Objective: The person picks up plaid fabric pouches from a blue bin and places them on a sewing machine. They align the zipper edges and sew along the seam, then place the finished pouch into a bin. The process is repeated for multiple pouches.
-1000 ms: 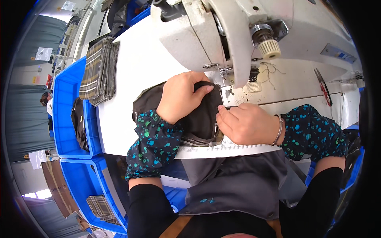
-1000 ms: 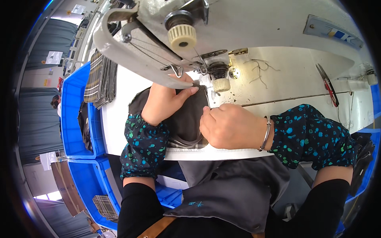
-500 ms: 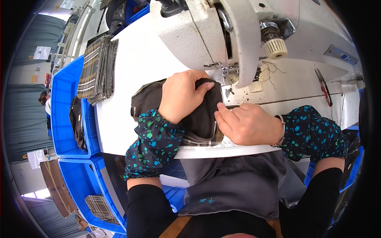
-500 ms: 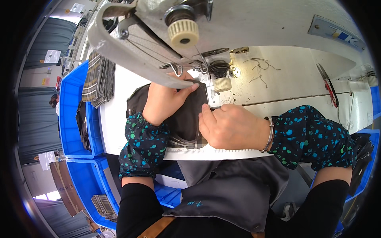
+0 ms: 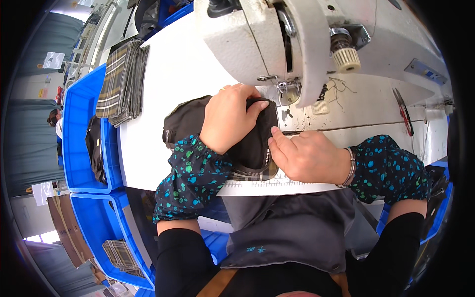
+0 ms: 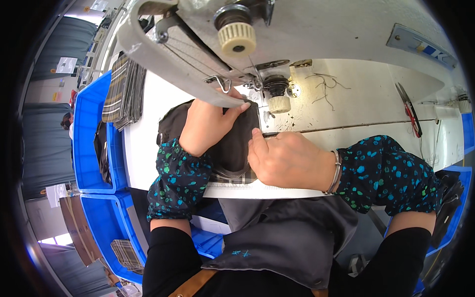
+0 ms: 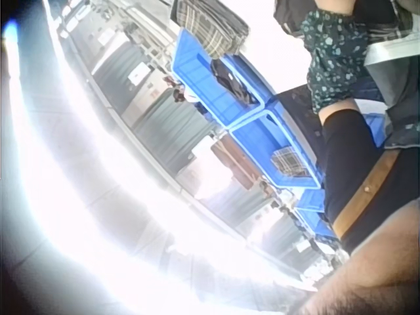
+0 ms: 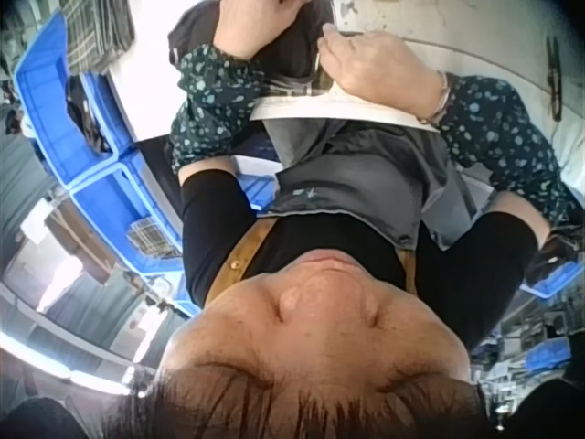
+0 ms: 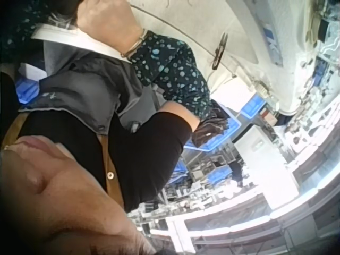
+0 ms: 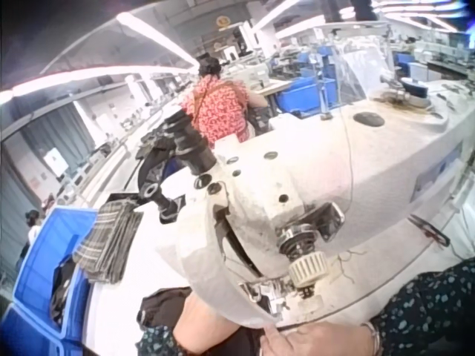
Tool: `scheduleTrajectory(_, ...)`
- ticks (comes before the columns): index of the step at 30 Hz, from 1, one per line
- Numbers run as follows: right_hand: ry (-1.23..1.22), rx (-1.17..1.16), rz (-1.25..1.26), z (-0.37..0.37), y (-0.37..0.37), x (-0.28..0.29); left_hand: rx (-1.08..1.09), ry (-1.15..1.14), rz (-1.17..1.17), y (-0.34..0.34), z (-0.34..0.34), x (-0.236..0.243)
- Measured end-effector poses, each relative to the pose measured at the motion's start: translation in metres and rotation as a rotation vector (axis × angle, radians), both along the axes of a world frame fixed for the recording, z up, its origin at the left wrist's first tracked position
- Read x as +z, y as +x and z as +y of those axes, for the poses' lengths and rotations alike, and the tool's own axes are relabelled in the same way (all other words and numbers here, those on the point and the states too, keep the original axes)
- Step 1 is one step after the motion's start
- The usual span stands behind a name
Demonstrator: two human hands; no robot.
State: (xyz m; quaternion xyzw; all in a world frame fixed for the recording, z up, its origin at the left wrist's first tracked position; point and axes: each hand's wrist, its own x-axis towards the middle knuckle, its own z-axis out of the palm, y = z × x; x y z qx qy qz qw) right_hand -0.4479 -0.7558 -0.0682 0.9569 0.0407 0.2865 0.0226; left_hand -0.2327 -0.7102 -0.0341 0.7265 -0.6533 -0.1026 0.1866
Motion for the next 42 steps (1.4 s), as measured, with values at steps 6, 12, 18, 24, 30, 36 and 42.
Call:
scheduleTrajectory(6, -0.029, -0.012, -0.006, 0.0, 0.001, -0.001, -0.027, -0.027, -0.081, 0.002, -0.002, -0.012)
scheduleTrajectory(12, -0.111, -0.1, 0.011, -0.009, -0.002, -0.001, -0.05, -0.071, -0.021, 0.006, -0.025, -0.023)
scheduleTrajectory(18, -0.086, -0.123, 0.044, -0.016, -0.004, -0.001, -0.095, -0.188, 0.07, 0.006, -0.04, -0.03)
scheduleTrajectory(24, -0.091, -0.126, 0.067, -0.017, -0.006, 0.004, -0.093, -0.188, 0.088, 0.007, -0.042, -0.031)
scheduleTrajectory(30, -0.087, -0.132, 0.072, -0.017, -0.007, 0.003, -0.109, -0.23, 0.102, 0.009, -0.045, -0.037)
scheduleTrajectory(36, -0.082, -0.147, 0.046, -0.02, -0.004, 0.002, -0.06, -0.29, -0.041, 0.011, -0.041, -0.031)
scheduleTrajectory(42, -0.021, -0.122, 0.021, -0.023, -0.006, 0.005, -0.229, -0.227, -0.252, -0.013, 0.015, 0.023)
